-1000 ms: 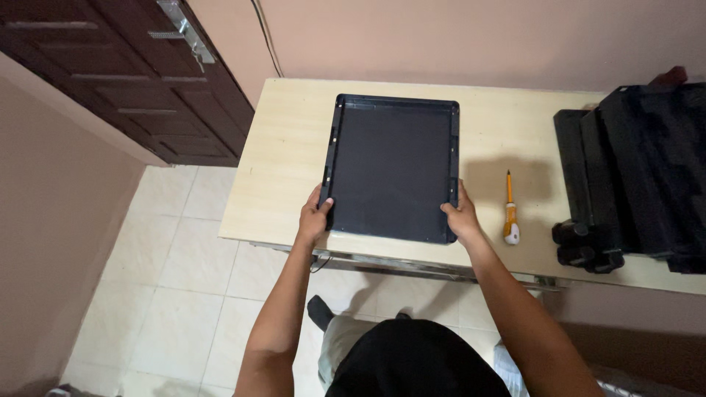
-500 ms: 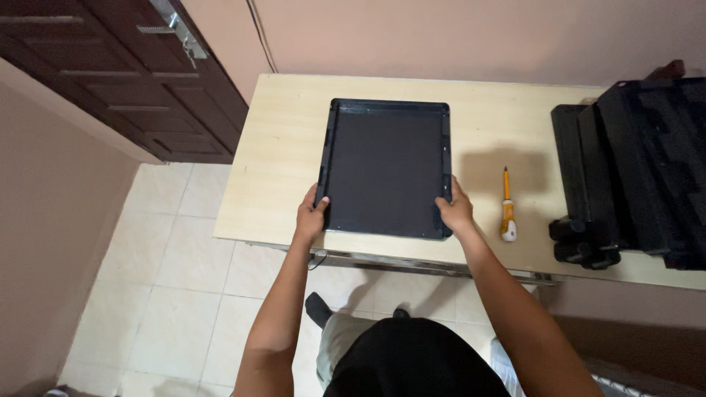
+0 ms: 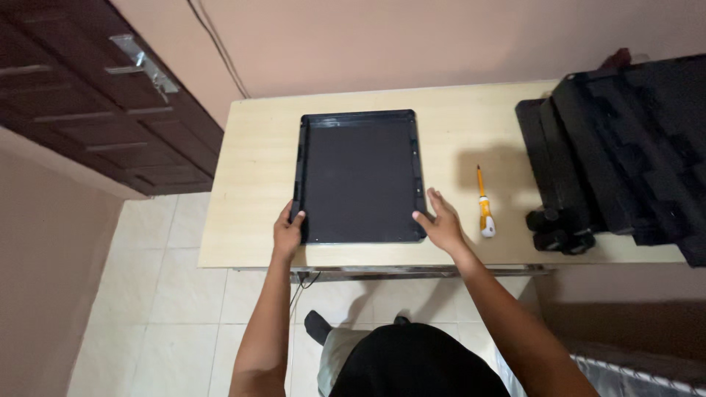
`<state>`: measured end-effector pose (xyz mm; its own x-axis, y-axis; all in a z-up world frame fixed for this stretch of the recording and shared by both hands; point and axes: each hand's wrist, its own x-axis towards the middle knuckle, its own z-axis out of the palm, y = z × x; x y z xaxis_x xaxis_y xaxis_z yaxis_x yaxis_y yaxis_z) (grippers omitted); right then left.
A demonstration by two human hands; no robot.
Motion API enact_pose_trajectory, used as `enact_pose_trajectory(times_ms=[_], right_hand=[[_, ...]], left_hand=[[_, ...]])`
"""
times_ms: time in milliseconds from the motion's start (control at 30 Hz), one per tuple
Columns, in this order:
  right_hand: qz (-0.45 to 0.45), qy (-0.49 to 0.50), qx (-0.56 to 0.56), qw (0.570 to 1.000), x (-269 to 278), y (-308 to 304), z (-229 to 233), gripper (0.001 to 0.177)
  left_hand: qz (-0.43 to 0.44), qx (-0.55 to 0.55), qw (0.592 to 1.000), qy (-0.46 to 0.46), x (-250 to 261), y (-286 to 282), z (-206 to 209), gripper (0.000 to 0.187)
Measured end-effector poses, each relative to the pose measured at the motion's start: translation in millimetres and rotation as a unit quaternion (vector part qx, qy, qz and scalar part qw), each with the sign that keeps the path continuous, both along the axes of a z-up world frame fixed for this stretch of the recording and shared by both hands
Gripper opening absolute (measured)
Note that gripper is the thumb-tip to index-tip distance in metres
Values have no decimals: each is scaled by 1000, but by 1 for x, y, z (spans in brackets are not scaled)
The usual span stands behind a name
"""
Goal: The person uses a screwdriver to remove screws from a black plastic frame, separates the frame into two pieces, and then attaches a small black plastic connector to a long black plastic strip. The person handles several small black plastic connectors and a screwdriver on a light-colored table.
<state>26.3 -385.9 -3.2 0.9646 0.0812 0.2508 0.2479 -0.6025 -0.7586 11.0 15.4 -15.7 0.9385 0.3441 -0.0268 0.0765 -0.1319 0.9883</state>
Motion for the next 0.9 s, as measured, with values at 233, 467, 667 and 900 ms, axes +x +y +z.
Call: enact_pose_trajectory(times_ms=[233,467,667,900], right_hand=[[-137,167,20,976,-86,-67,9,42],[-388,-128,-130,903,-123,-169,22,30],[-435,-57,-112,892,-130,-191,32,54],[-425,-43,-158,890,-108,-200,-2,64]], left_hand=[[-19,-23,1000,-1,5,12,-22,51],[-18,-73,997,12,1,10,-17,47],[-15,-58,998,16,-2,4,-4,45],[7,-24,999,40,-4,0,1,45]])
